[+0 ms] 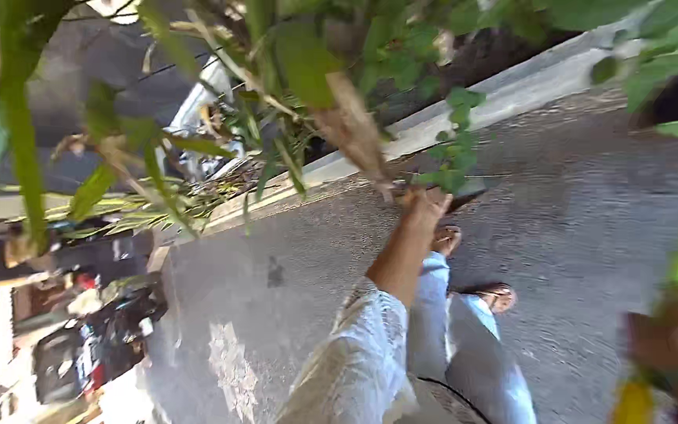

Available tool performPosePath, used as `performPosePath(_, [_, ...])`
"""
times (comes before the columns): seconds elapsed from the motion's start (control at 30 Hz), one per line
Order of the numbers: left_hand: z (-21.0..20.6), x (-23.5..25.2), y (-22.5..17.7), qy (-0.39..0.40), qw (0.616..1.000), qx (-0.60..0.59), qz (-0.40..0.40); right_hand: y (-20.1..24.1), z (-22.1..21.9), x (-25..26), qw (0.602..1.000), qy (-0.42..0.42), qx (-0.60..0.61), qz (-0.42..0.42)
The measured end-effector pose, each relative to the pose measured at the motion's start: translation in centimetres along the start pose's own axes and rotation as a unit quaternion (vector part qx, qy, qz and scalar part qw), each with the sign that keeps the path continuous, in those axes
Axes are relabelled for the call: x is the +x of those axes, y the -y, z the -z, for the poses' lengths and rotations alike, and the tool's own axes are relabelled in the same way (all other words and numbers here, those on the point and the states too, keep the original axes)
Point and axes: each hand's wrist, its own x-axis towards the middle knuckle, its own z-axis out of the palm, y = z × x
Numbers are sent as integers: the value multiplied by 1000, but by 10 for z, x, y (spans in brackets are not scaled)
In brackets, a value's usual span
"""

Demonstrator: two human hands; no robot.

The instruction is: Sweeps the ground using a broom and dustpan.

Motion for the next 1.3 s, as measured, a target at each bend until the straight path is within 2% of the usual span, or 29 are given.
performPosePath(0.07, [3, 1, 5, 32, 998, 47, -37, 30, -31, -34, 996, 46, -70, -16])
performPosePath(0.13, [5, 7, 8, 43, 997, 53, -46, 23, -39, -52, 985, 118, -128, -15])
performPosePath(0.27, [9, 27, -1, 43, 998, -54, 1, 5, -3, -93, 982, 159, -100, -4])
performPosePath(0.4, [14, 42, -8, 41, 993, -104, 20, -15, 41, -122, 997, 59, -40, -24])
performPosePath(0.53, [16, 43, -3, 28, 994, -107, 14, -30, 61, -67, 998, -20, 24, -47])
performPosePath(0.63, [13, 42, 2, 11, 996, -91, 6, -20, 28, -35, 997, 7, -14, -71])
performPosePath(0.77, [11, 41, 4, 1, 998, -68, 4, -12, -49, -68, 983, 147, -85, -76])
performPosePath(0.9, [23, 42, -9, 28, 998, -55, 15, -17, -41, -122, 982, 188, -24, -19])
performPosePath(0.97, [31, 50, -18, 40, 997, -63, 34, -28, -29, -148, 985, 172, 24, -8])
performPosePath(1.1, [28, 47, -26, 40, 996, -76, 31, -53, -3, -167, 994, 53, 97, -26])
performPosePath(1.2, [25, 45, -25, 51, 996, -68, 26, -54, 0, -128, 992, -11, 87, -95])
performPosePath(1.3, [26, 50, -29, 74, 995, -51, 37, -28, -38, -92, 987, -14, 44, -156])
